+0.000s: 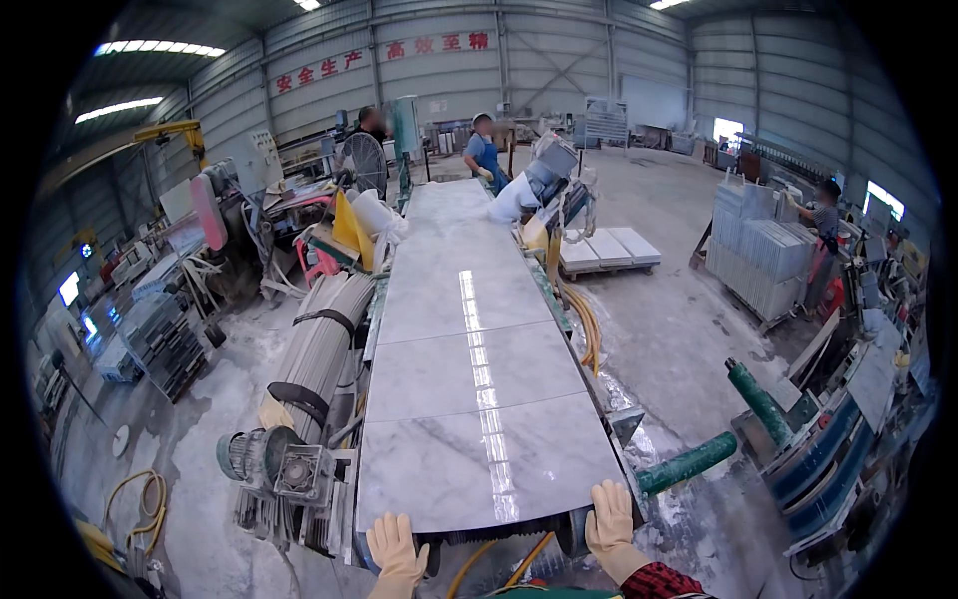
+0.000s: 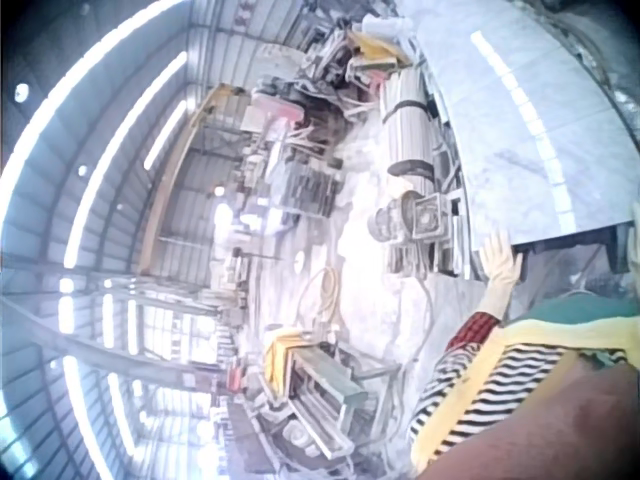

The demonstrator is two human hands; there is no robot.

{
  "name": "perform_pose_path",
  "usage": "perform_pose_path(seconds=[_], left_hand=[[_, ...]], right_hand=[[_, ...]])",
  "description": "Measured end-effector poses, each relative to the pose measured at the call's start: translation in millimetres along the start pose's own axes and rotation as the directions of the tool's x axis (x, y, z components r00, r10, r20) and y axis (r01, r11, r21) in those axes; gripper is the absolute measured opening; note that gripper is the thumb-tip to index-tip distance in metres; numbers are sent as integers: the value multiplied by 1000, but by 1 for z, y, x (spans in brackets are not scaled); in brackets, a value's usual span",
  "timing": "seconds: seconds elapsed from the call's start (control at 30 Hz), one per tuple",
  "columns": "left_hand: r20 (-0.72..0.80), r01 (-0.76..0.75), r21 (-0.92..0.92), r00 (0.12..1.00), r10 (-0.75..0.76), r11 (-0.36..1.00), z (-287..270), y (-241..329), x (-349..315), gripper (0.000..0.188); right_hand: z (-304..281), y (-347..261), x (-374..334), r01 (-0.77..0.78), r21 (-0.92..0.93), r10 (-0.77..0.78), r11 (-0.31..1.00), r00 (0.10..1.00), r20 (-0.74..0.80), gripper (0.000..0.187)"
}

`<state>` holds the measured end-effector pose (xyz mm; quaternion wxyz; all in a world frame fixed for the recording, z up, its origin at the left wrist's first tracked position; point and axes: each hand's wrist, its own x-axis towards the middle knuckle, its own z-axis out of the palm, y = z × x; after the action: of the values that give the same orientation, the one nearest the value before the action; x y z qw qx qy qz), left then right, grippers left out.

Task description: The person handles large stone slabs on a conveyor system in a factory. They lift and position the slabs onto rollers, guide them through the machinery, and remove them after processing. The person wears gloves and works alongside other workers in a busy industrial setting.

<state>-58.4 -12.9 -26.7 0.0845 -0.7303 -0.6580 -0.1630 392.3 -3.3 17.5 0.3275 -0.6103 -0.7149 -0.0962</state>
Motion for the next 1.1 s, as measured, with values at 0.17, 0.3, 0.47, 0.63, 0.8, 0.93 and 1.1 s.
perform_pose_path(seconds=[0.17,0.3,0.47,0.63,0.8,0.93,1.1], left_hand=[[-42,-92,-117,995,88,989,-27,5,17,90],[53,-214,-226,971,232,950,-44,7,49,87],[-30,-364,-263,929,370,894,-26,16,79,90],[-109,-387,-132,921,375,913,-1,26,85,80],[-160,-359,-17,922,352,933,23,21,73,69],[-214,-334,50,917,336,941,37,18,74,62],[-250,-321,74,911,329,944,37,23,70,57]], right_hand=[[1,-9,-4,-95,21,95,995,995,28,51],[14,-7,-21,-79,-15,79,997,996,-39,56],[23,-14,-35,-211,115,215,971,976,-20,55],[49,-39,-67,-645,694,624,320,694,358,51],[51,-61,-27,-839,366,193,-403,313,930,60],[85,-88,2,-692,462,283,-554,366,887,56],[106,-79,-8,-683,553,378,-478,409,831,56]])
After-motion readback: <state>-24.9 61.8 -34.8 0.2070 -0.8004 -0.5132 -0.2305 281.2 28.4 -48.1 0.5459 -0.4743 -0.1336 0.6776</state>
